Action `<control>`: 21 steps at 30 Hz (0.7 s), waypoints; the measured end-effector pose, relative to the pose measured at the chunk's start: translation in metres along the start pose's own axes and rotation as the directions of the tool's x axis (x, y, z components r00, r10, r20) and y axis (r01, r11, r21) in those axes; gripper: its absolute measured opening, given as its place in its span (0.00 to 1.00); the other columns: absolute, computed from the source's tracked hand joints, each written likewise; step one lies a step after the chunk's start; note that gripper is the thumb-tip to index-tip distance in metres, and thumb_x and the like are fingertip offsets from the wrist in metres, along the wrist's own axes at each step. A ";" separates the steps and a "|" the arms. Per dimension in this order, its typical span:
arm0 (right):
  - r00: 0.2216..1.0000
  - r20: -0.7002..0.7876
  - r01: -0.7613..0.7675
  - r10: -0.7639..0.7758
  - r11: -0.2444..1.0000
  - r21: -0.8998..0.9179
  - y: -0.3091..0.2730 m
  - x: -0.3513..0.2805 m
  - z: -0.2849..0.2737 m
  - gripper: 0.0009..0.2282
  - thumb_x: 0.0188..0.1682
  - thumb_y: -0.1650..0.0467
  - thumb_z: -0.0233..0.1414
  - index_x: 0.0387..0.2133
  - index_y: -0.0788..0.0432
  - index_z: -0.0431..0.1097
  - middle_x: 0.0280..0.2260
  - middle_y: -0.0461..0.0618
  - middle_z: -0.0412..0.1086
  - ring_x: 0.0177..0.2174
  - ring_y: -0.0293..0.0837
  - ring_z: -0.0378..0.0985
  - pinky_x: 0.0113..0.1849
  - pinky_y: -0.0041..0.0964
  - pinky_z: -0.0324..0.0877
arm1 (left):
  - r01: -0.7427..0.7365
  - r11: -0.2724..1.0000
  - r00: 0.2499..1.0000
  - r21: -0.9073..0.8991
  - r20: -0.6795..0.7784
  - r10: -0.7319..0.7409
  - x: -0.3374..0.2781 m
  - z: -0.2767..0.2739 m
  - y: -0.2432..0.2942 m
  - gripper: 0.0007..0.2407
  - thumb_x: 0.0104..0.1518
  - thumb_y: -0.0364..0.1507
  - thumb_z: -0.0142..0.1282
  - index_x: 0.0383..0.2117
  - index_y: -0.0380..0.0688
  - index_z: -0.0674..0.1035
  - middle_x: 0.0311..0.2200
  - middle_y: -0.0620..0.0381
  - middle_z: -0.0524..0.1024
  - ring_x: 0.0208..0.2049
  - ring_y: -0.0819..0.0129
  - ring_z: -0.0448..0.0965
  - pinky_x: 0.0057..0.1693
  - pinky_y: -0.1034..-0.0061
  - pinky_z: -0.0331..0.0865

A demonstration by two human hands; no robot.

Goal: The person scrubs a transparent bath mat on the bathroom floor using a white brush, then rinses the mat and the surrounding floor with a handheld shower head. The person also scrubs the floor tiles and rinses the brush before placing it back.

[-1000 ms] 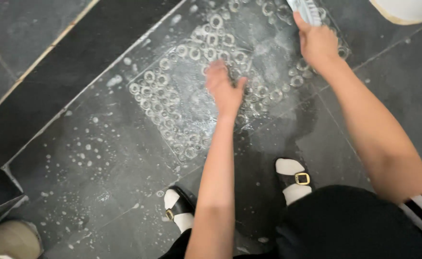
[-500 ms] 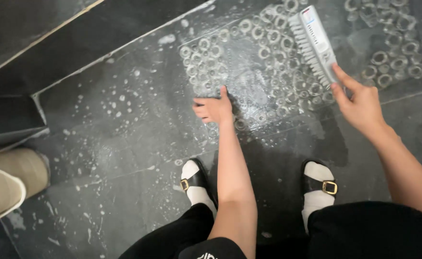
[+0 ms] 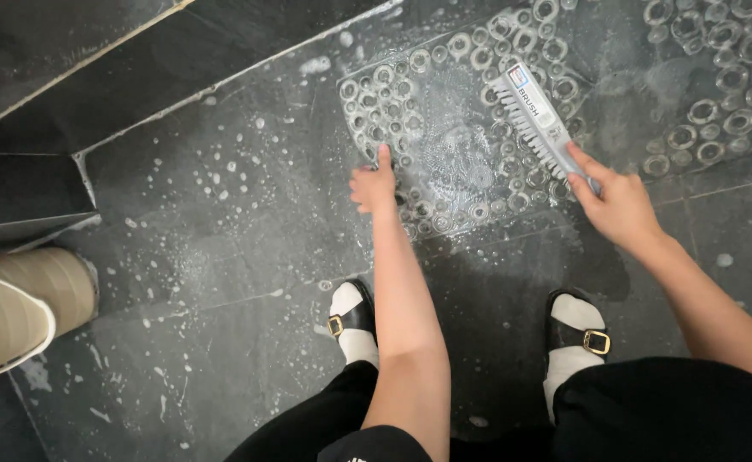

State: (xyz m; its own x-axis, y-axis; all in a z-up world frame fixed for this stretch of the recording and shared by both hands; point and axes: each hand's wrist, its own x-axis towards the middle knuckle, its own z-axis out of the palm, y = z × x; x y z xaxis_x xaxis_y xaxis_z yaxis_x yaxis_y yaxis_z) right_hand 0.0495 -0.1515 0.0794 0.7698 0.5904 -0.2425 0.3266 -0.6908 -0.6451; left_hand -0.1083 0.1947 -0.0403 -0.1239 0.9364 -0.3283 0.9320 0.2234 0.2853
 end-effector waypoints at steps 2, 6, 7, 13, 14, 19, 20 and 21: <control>1.000 -0.017 0.002 -0.002 1.000 -0.002 0.002 -0.002 -0.001 0.21 0.57 0.63 0.53 0.65 0.42 0.67 0.19 0.65 0.67 0.17 0.52 0.71 0.27 0.45 0.68 | 0.020 0.991 0.981 -0.130 0.192 0.005 -0.002 -0.008 0.006 0.30 0.46 0.57 0.63 0.46 0.47 0.78 0.52 0.45 0.73 0.53 0.45 0.72 0.57 0.42 0.60; 0.996 -0.085 -0.019 0.021 1.000 0.017 -0.004 0.001 -0.012 0.21 0.57 0.63 0.53 0.65 0.43 0.68 0.19 0.65 0.67 0.16 0.50 0.70 0.27 0.44 0.67 | -0.312 0.753 0.904 -0.580 0.064 0.423 -0.032 -0.058 0.042 0.26 0.43 0.46 0.71 0.42 0.41 0.78 0.41 0.48 0.84 0.43 0.57 0.85 0.52 0.62 0.74; 0.992 -0.121 -0.029 0.032 0.999 0.028 -0.006 0.001 -0.015 0.21 0.57 0.64 0.53 0.65 0.44 0.68 0.19 0.65 0.66 0.16 0.49 0.69 0.26 0.44 0.66 | -0.392 0.722 0.860 -0.570 0.050 0.507 -0.052 -0.088 0.063 0.22 0.46 0.41 0.71 0.42 0.41 0.78 0.39 0.49 0.85 0.41 0.58 0.85 0.50 0.66 0.74; 0.979 -0.205 -0.003 0.010 0.999 0.035 -0.014 0.000 -0.034 0.21 0.57 0.66 0.53 0.65 0.45 0.68 0.26 0.65 0.70 0.18 0.50 0.69 0.27 0.44 0.66 | -0.540 0.671 0.772 -0.508 0.017 0.635 -0.105 -0.174 0.118 0.25 0.52 0.37 0.66 0.56 0.44 0.74 0.40 0.55 0.86 0.46 0.57 0.85 0.52 0.65 0.74; 0.978 -0.208 0.027 -0.024 1.000 0.011 -0.011 0.001 -0.038 0.22 0.56 0.66 0.53 0.66 0.44 0.67 0.28 0.64 0.72 0.19 0.50 0.71 0.28 0.44 0.67 | -0.542 0.772 0.807 -0.332 0.052 0.588 -0.108 -0.176 0.125 0.29 0.53 0.38 0.65 0.62 0.43 0.70 0.42 0.52 0.86 0.49 0.54 0.83 0.54 0.61 0.73; 0.978 -0.205 0.038 -0.050 0.997 -0.060 -0.020 -0.017 -0.051 0.25 0.52 0.66 0.54 0.66 0.42 0.65 0.27 0.64 0.72 0.23 0.56 0.75 0.31 0.46 0.69 | -0.711 0.690 0.698 -0.138 -0.015 0.716 -0.132 -0.124 0.134 0.38 0.49 0.42 0.68 0.65 0.40 0.62 0.66 0.38 0.55 0.66 0.40 0.56 0.65 0.44 0.52; 0.982 -0.188 0.017 -0.027 0.998 -0.058 -0.029 -0.020 -0.057 0.26 0.50 0.66 0.55 0.65 0.41 0.65 0.26 0.65 0.72 0.23 0.57 0.76 0.31 0.47 0.70 | -0.763 0.616 0.619 -0.196 0.051 0.784 -0.134 -0.105 0.137 0.39 0.52 0.46 0.67 0.67 0.39 0.61 0.69 0.37 0.48 0.71 0.37 0.46 0.69 0.41 0.43; 0.972 -0.231 0.018 -0.033 0.998 -0.066 -0.031 -0.022 -0.062 0.26 0.50 0.66 0.55 0.65 0.41 0.65 0.26 0.65 0.72 0.23 0.57 0.76 0.31 0.47 0.70 | -0.784 0.582 0.591 -0.216 0.031 0.806 -0.140 -0.093 0.139 0.39 0.52 0.46 0.67 0.67 0.39 0.61 0.69 0.37 0.48 0.71 0.37 0.46 0.69 0.41 0.43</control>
State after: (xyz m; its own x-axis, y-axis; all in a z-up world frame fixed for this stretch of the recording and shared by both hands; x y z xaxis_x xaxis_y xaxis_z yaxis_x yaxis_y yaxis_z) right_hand 0.0568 -0.1687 0.1501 0.8645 0.5003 -0.0471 0.3759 -0.7060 -0.6002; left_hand 0.0065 0.1201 0.1293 0.6891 0.7246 0.0079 0.5662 -0.5452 0.6182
